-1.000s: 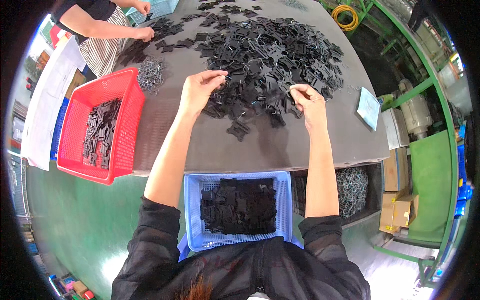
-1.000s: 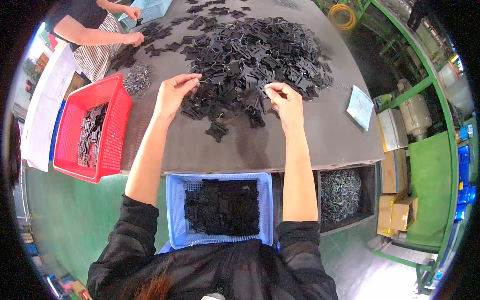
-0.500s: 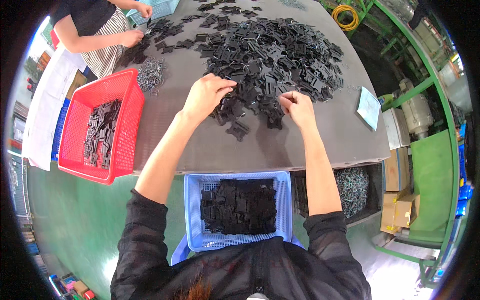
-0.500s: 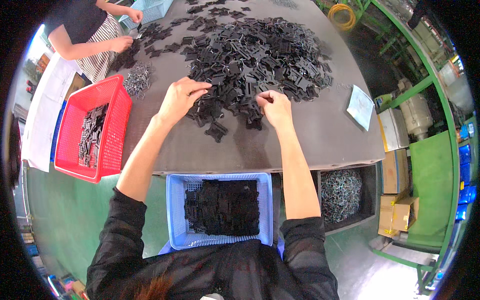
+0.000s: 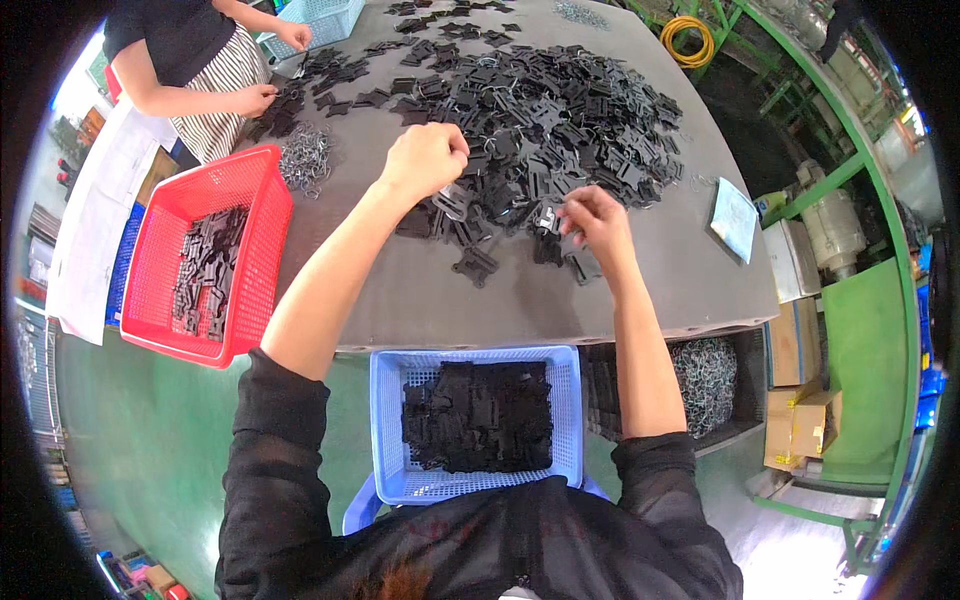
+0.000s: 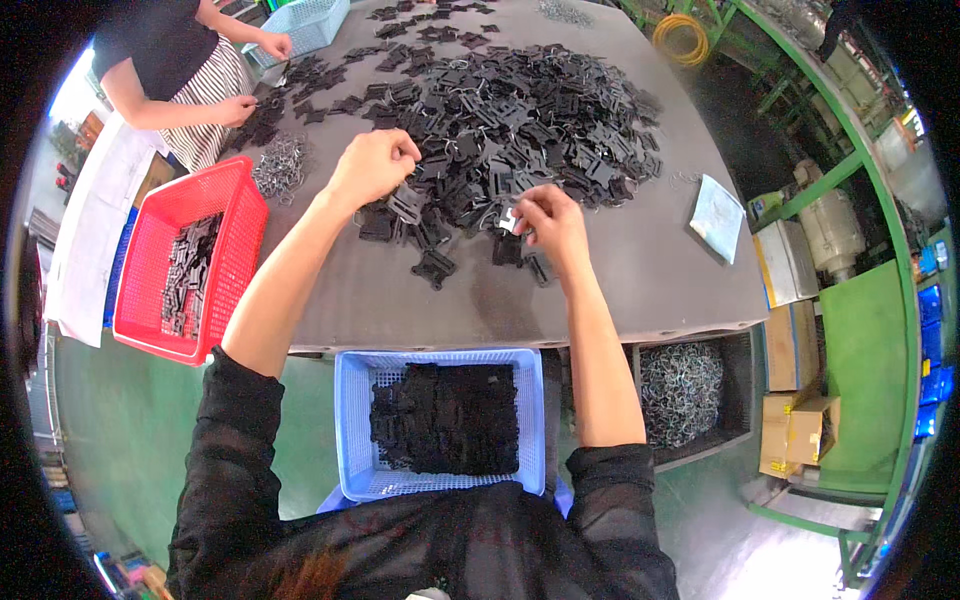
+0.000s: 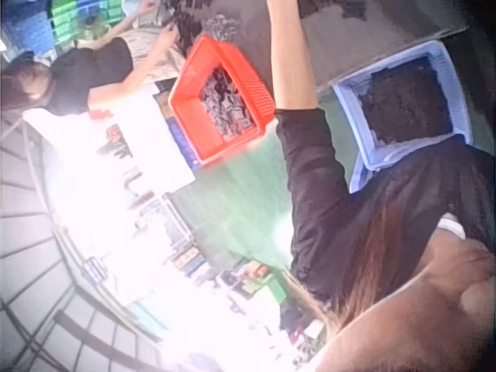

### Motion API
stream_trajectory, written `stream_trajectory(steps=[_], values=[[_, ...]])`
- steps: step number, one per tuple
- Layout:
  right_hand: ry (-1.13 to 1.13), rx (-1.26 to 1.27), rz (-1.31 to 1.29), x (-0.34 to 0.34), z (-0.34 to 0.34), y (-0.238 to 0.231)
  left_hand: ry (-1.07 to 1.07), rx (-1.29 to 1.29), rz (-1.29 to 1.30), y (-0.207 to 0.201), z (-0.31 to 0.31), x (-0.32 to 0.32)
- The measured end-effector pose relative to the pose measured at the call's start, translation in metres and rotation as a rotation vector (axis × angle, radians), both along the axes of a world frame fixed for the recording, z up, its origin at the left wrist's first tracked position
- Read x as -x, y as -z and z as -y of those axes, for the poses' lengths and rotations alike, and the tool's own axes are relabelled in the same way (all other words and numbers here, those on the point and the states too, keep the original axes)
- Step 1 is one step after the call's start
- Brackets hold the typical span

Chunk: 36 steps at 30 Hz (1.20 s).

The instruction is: The person assembles clips by hand by inserting small metal wire hooks into black plastic bases on a metal table. The person places the completed clips into a blue basket.

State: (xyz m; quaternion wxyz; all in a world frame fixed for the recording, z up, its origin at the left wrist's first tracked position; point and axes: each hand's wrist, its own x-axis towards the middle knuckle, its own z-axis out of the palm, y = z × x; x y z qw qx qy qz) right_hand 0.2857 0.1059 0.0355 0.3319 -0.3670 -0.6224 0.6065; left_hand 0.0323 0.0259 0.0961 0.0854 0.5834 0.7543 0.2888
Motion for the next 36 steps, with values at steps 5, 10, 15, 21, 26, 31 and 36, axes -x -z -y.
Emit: stream_trajectory(steps=[5,10,15,21,26,31,36], values=[[-0.064,0.219,-0.176,-0.002,-0.002,0.009,-0.025,0.190,0.374,0.006,-0.009,0.017],[-0.135,0.463,-0.299,-0.004,-0.011,0.028,-0.084,0.238,-0.364,0.027,0.023,0.023],[-0.014,-0.034,0.200,-0.002,-0.005,0.003,-0.046,0.157,-0.152,0.041,0.051,-0.025],[0.165,-0.543,0.450,-0.020,-0.010,0.007,-0.084,-0.090,-0.096,0.065,0.059,-0.032],[0.169,-0.672,0.553,-0.028,0.006,0.027,-0.044,-0.168,-0.105,0.034,0.048,-0.015],[0.121,-0.737,0.581,0.013,0.032,0.027,0.030,-0.373,-0.357,0.025,0.041,-0.012],[-0.085,-1.037,0.413,0.048,0.055,0.025,0.117,-0.183,0.035,0.028,0.040,-0.012]])
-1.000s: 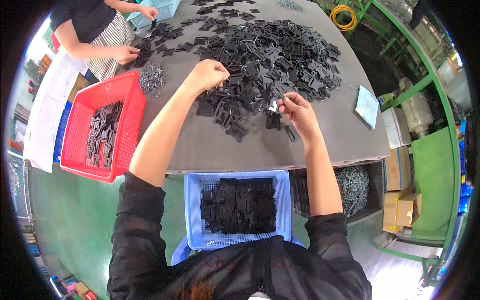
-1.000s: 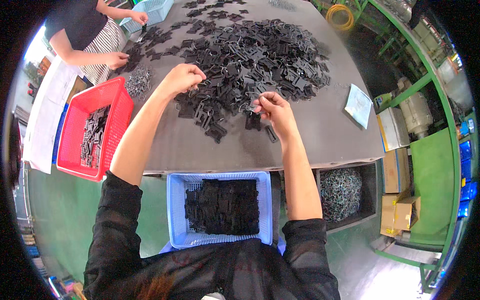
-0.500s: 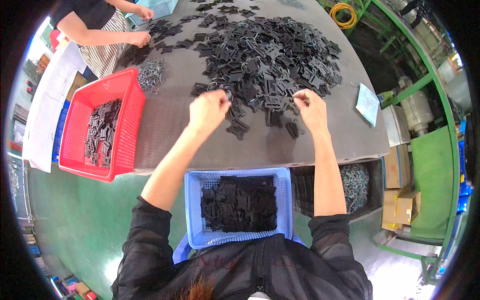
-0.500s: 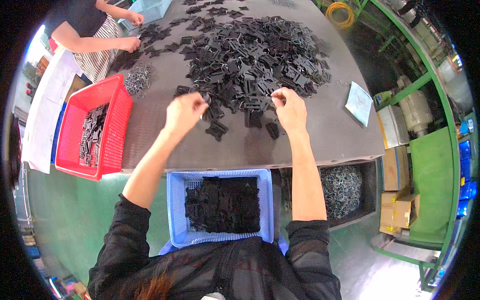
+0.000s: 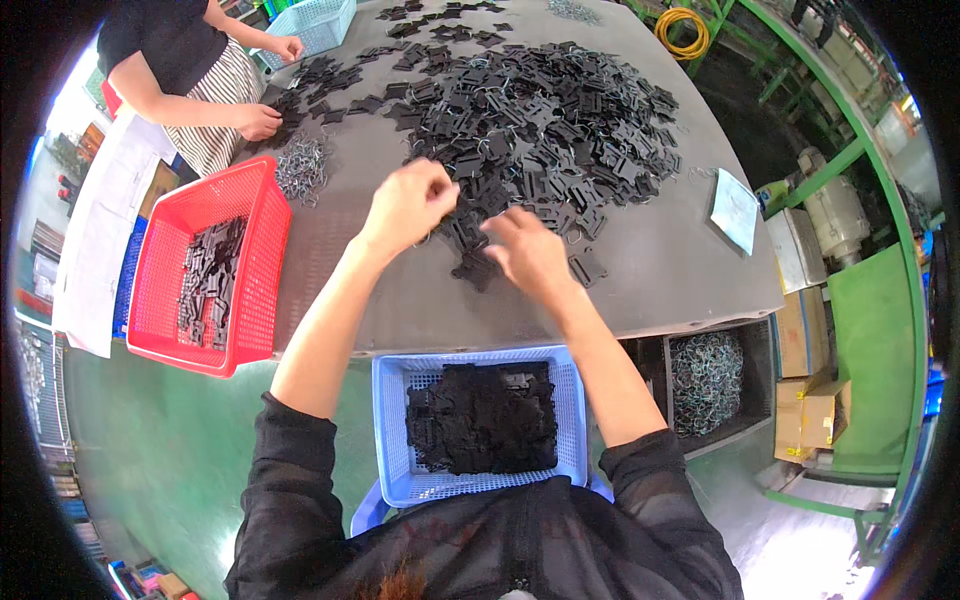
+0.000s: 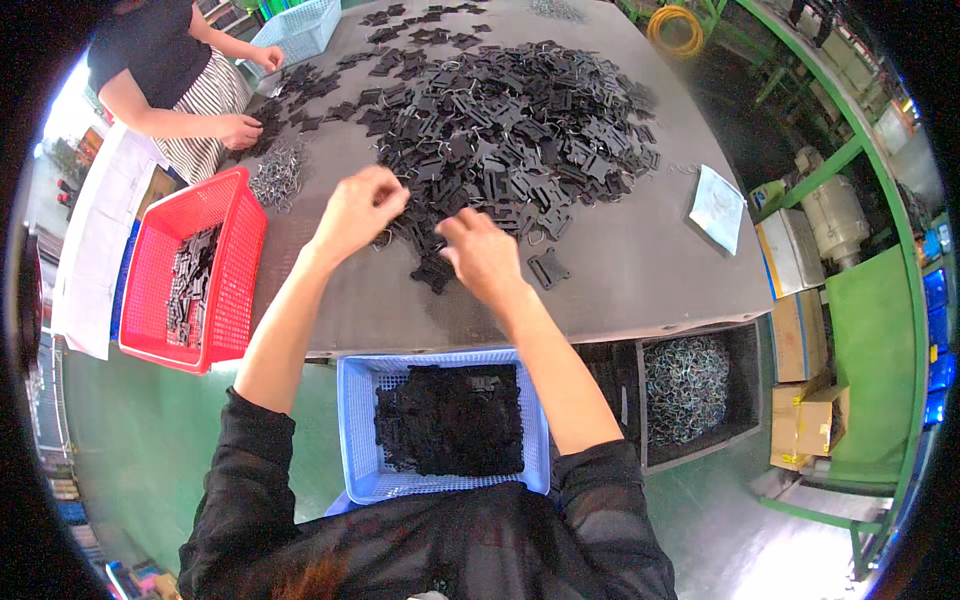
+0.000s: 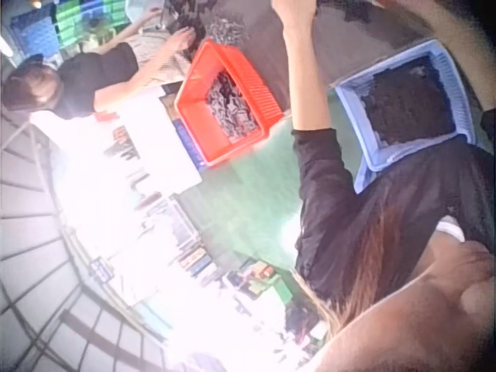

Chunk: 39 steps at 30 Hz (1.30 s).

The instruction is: The person assembles clips by hand by inserting small metal wire hooks into black plastic bases on a metal table. The person places the completed clips into a blue basket.

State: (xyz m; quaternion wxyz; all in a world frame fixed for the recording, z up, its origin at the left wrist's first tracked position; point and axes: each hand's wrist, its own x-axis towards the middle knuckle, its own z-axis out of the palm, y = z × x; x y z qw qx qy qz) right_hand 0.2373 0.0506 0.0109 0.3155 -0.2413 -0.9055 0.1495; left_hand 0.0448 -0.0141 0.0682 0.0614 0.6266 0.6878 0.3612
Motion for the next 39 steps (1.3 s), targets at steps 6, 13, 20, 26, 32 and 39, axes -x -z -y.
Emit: stream_trajectory(steps=[6,13,20,26,32,39], values=[[0.046,0.278,-0.036,0.011,-0.004,-0.006,-0.058,0.206,0.390,-0.008,-0.006,0.018],[-0.040,0.465,-0.067,0.009,-0.013,-0.056,-0.070,0.263,0.281,-0.007,-0.015,0.023],[0.037,0.871,0.060,0.010,-0.037,-0.049,-0.004,0.468,0.194,0.004,-0.024,0.028],[0.056,1.399,0.038,0.003,-0.061,-0.035,0.028,0.740,0.969,0.018,-0.025,0.050],[0.177,1.190,-0.099,0.001,-0.069,-0.035,0.008,0.844,0.984,0.030,-0.013,0.047],[0.147,0.123,0.141,0.061,-0.045,-0.002,-0.079,0.504,0.894,0.049,0.006,0.046]])
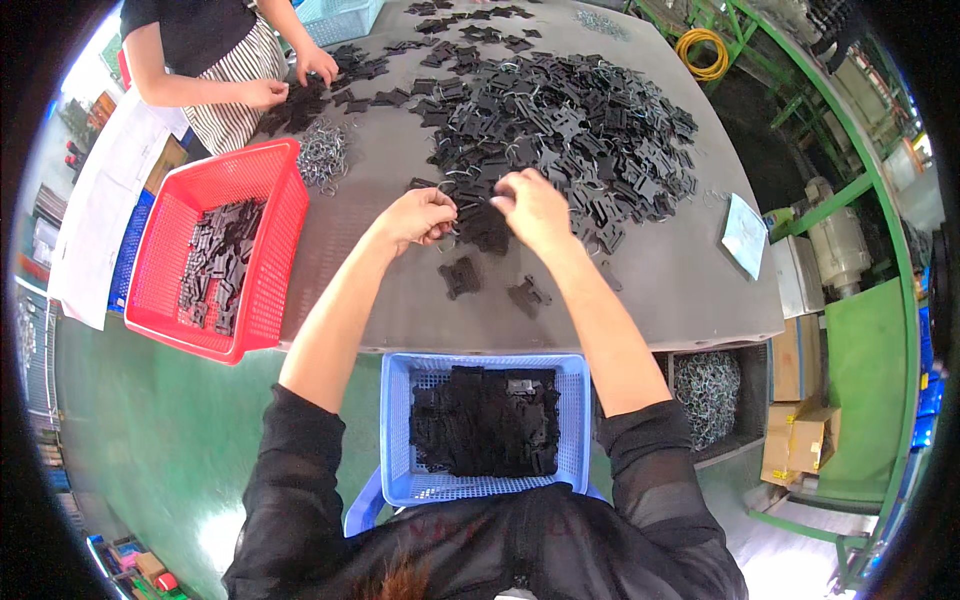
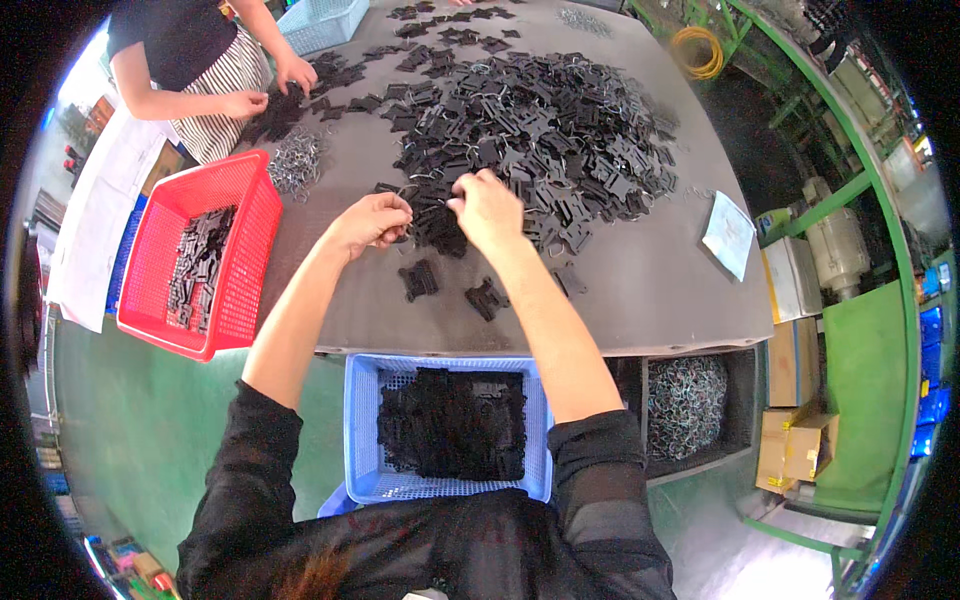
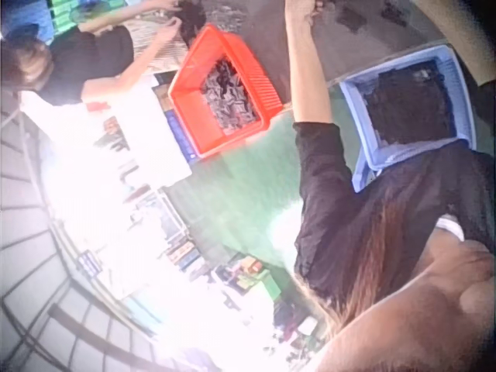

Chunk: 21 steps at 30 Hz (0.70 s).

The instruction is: The person assembles clips by hand by inserting small metal wire hooks into black plastic bases on a metal table. The person places the completed clips into a blue basket.

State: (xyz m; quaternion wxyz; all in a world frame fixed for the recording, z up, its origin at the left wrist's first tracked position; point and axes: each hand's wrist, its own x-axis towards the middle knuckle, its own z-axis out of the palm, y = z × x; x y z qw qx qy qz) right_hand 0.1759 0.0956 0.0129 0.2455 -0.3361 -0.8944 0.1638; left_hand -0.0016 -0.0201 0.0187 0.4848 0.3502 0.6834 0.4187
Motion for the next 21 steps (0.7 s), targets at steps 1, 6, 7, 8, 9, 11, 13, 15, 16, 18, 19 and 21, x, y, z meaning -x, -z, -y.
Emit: stream_trajectory(steps=[1,6,7,8,9,11,13,15,16,18,19,21], values=[[-0.055,0.039,-0.069,0.011,0.004,0.007,-0.057,-0.028,-0.132,0.001,0.004,0.003],[-0.069,-0.011,-0.062,0.023,0.004,0.015,-0.220,-0.401,-0.986,0.029,-0.017,0.002],[-0.069,-0.011,-0.072,0.020,0.005,0.014,-0.229,-0.450,-1.083,0.029,-0.021,-0.001],[-0.082,-0.016,-0.086,0.015,0.003,0.013,-0.109,-0.394,-1.108,0.035,-0.027,0.005],[-0.094,0.014,-0.124,0.013,0.002,0.007,-0.135,-0.369,-1.069,0.030,-0.028,0.009],[-0.104,0.077,-0.186,0.002,0.001,-0.013,-0.173,-0.324,-0.975,0.017,-0.029,0.009],[-0.086,0.205,-0.267,-0.006,-0.003,-0.039,-0.292,-0.562,-0.959,0.005,-0.023,0.016],[-0.146,0.234,-0.015,-0.010,-0.003,-0.055,-0.383,-0.564,-0.881,-0.004,-0.013,0.021],[-0.170,0.271,0.017,-0.013,-0.009,-0.059,-0.364,-0.542,-0.891,-0.001,-0.010,0.027],[-0.136,0.404,0.024,-0.016,-0.013,-0.069,-0.356,-0.463,-0.830,0.008,0.000,0.031],[-0.195,0.442,0.059,-0.017,-0.012,-0.076,-0.355,-0.424,-0.802,0.014,0.004,0.032],[-0.183,0.525,0.158,-0.018,-0.009,-0.074,-0.340,-0.388,-0.772,0.024,0.009,0.031]])
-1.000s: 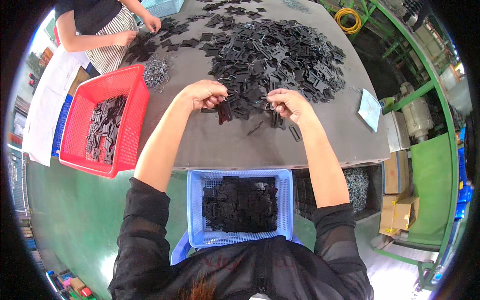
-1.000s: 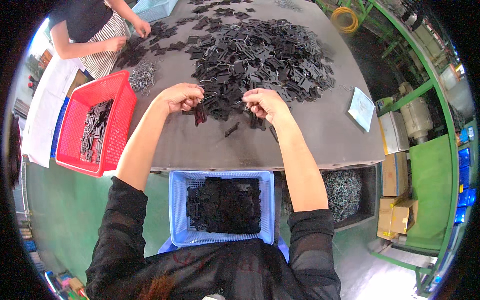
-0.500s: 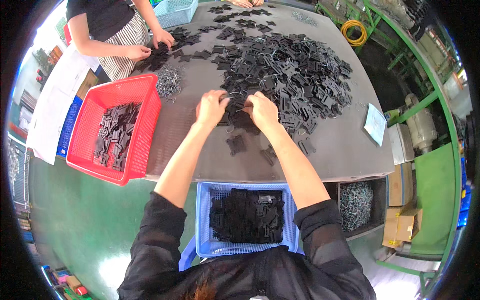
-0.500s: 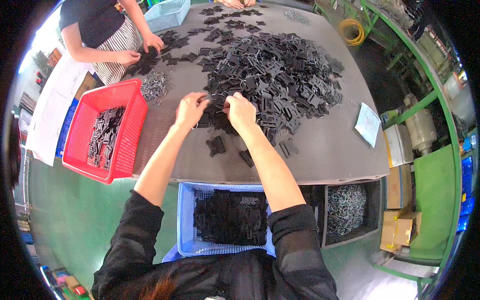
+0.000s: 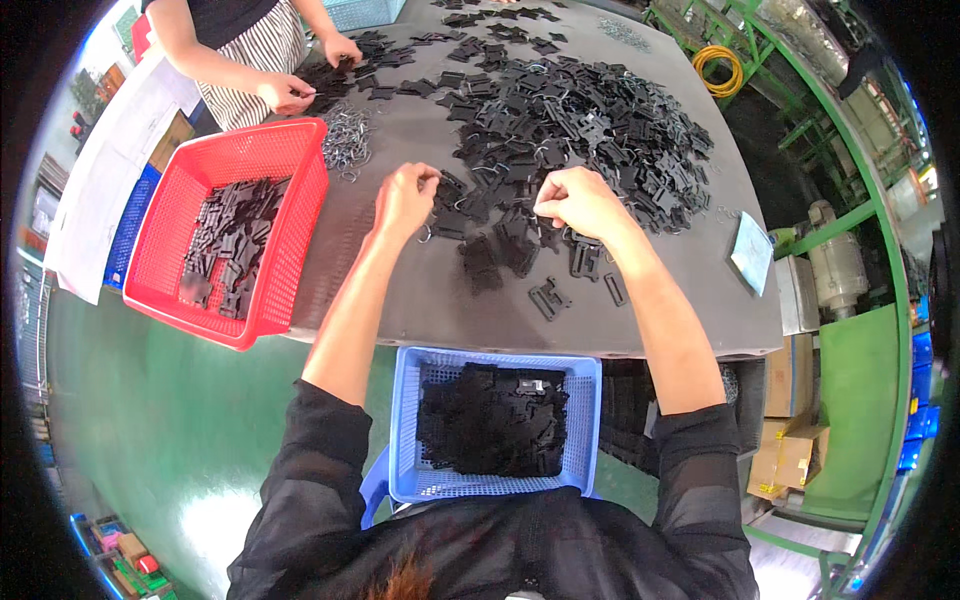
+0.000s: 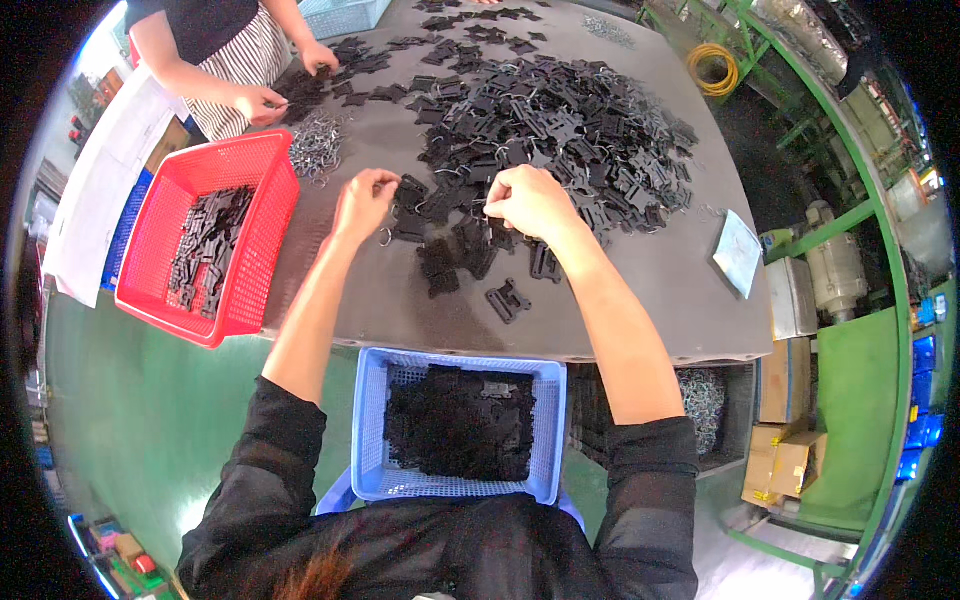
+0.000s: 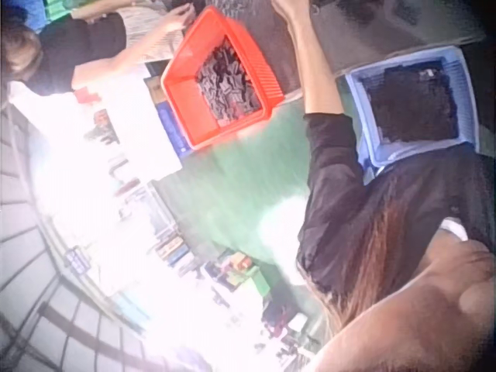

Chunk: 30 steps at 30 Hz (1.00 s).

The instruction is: The person assembles clips by hand by inserting small metal wire hooks into black plastic bases on a metal table. The person places the completed clips into a blue basket.

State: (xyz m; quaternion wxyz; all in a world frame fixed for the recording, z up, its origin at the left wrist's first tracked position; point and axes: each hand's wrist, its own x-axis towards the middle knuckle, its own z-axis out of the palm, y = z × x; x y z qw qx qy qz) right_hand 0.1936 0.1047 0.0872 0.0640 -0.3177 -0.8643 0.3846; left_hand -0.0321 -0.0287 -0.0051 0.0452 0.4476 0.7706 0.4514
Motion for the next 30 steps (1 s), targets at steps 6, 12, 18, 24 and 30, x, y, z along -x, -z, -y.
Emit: stream_trajectory(steps=[6,12,18,24,30], values=[[0.049,0.057,-0.150,0.003,0.015,-0.006,0.050,-0.004,-0.197,0.005,0.002,-0.022],[-0.043,-0.043,0.076,0.005,0.008,-0.006,-0.200,0.131,-0.266,0.015,-0.017,-0.012],[0.075,0.597,-0.048,-0.009,-0.010,-0.004,0.146,0.220,0.016,-0.004,-0.028,0.014],[0.287,1.027,-0.222,-0.024,-0.021,0.024,0.234,0.216,0.093,-0.017,-0.023,0.012],[0.301,0.963,-0.201,-0.033,-0.019,0.029,0.246,-0.067,-0.264,-0.038,-0.023,-0.014]])
